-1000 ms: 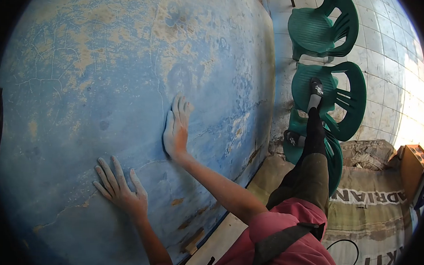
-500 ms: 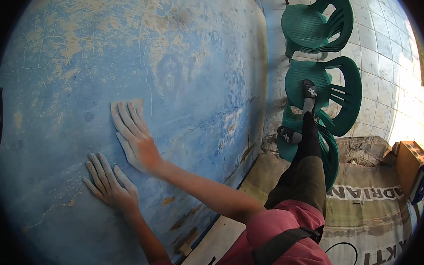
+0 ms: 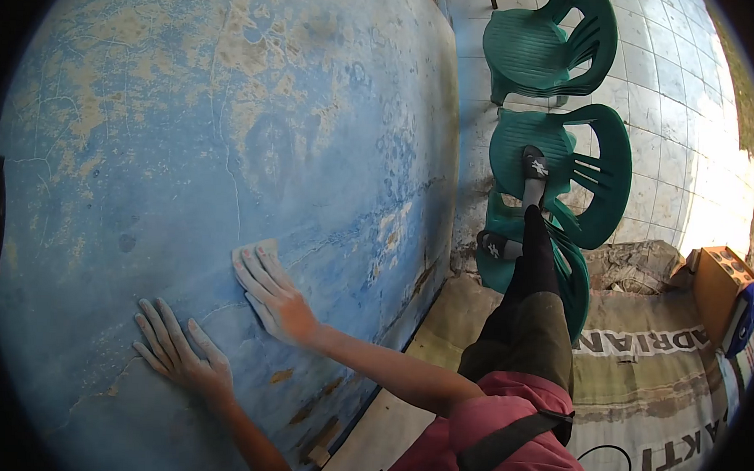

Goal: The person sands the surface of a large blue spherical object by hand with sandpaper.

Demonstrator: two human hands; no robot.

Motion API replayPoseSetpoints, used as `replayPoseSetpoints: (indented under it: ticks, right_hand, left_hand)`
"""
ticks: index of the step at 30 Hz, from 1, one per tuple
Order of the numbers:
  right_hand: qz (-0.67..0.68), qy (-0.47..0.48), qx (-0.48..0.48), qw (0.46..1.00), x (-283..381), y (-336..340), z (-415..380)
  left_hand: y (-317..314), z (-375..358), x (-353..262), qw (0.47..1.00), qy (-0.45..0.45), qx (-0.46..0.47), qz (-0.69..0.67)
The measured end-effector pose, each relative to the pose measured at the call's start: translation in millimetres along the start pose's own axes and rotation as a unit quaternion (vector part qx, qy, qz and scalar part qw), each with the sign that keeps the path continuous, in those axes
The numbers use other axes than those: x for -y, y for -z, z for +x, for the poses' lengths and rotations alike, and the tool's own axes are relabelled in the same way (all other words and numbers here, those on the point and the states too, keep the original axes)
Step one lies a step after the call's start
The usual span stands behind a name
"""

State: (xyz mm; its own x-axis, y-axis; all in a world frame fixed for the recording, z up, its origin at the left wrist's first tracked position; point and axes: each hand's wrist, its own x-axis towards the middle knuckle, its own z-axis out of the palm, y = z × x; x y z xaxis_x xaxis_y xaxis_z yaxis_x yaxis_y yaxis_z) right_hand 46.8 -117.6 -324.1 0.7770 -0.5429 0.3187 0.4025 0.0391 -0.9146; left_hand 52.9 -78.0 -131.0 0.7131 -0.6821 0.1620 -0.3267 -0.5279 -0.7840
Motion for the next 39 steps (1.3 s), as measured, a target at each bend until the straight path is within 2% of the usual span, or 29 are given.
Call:
replayPoseSetpoints:
  ticks: [2,4,6,8,9,11,13,14,16,18,20,21,23,25,27,29,31,32,34,36,38,39]
  right_hand:
    - [0.001,-0.208,-0.086,0.974,-37,8,-9]
    - [-0.003,-0.263,-0.184,0.947,-63,16,60]
    - [0.002,-0.189,-0.208,0.96,-58,19,122]
    - [0.028,-0.044,-0.131,0.99,-24,19,124]
    - [0.025,-0.054,-0.131,0.99,-21,14,91]
    - [0.009,-0.023,0.0,1.0,-32,2,7]
    - [-0.007,-0.183,-0.041,0.982,-71,9,-44]
    - [-0.006,-0.183,-0.043,0.982,-81,10,-28]
    - [0.015,-0.269,-0.173,0.947,-111,27,32]
    - [0.017,-0.204,-0.206,0.957,-97,29,103]
    - [0.022,-0.086,-0.148,0.985,-59,20,113]
    - [0.017,-0.086,-0.147,0.985,-48,13,88]
    - [0.011,-0.064,-0.059,0.996,-45,-4,16]
    - [-0.01,-0.182,-0.056,0.982,-73,8,-27]
    - [0.01,-0.289,-0.152,0.945,-108,21,10]
    - [0.011,-0.305,-0.211,0.929,-122,30,88]
    - [-0.01,-0.157,-0.189,0.969,-95,38,139]
    - [-0.005,-0.169,-0.19,0.967,-85,33,124]
    - [0.031,-0.032,-0.044,0.998,-48,28,83]
    - [0.004,-0.079,-0.01,0.997,-60,22,3]
    - [-0.01,-0.254,-0.043,0.966,-85,37,-26]
    - [-0.009,-0.286,-0.05,0.957,-98,45,-13]
  left_hand:
    - [-1,0,-5,0.999,-0.024,0.04,0.011]
    - [-3,2,-16,0.998,-0.03,0.057,0.02]
    - [-12,-1,-30,0.996,-0.037,0.075,0.021]
    - [-24,-4,-39,0.998,-0.006,0.061,0.001]
    - [-26,-6,-42,0.998,-0.012,0.069,-0.003]
    - [-33,-4,-46,0.999,0.001,0.024,0.037]
    - [-38,-4,-44,0.999,-0.007,0.007,0.047]
    - [-41,-5,-43,0.998,-0.016,-0.008,0.055]
    - [-48,-9,-40,0.998,-0.019,-0.007,0.067]
    - [-53,-15,-47,0.997,-0.018,-0.002,0.076]
    - [-54,-13,-51,0.997,-0.008,-0.011,0.072]
    - [-53,-12,-52,0.998,-0.006,-0.012,0.067]
    - [-52,-11,-51,0.997,-0.012,-0.004,0.078]
    - [-52,-13,-48,0.998,-0.022,-0.013,0.064]
    - [-53,-11,-46,0.998,-0.037,-0.018,0.05]
    - [-55,-10,-52,0.997,-0.035,-0.034,0.056]
    - [-64,-12,-55,0.997,-0.03,-0.032,0.059]
    - [-63,-16,-53,0.997,-0.027,-0.026,0.063]
    - [-58,-13,-58,0.998,-0.025,-0.013,0.061]
    - [-55,-7,-66,0.998,-0.01,-0.012,0.062]
    - [-52,-5,-63,0.999,-0.028,0.008,0.029]
    - [-53,-4,-61,0.999,-0.03,0.004,0.035]
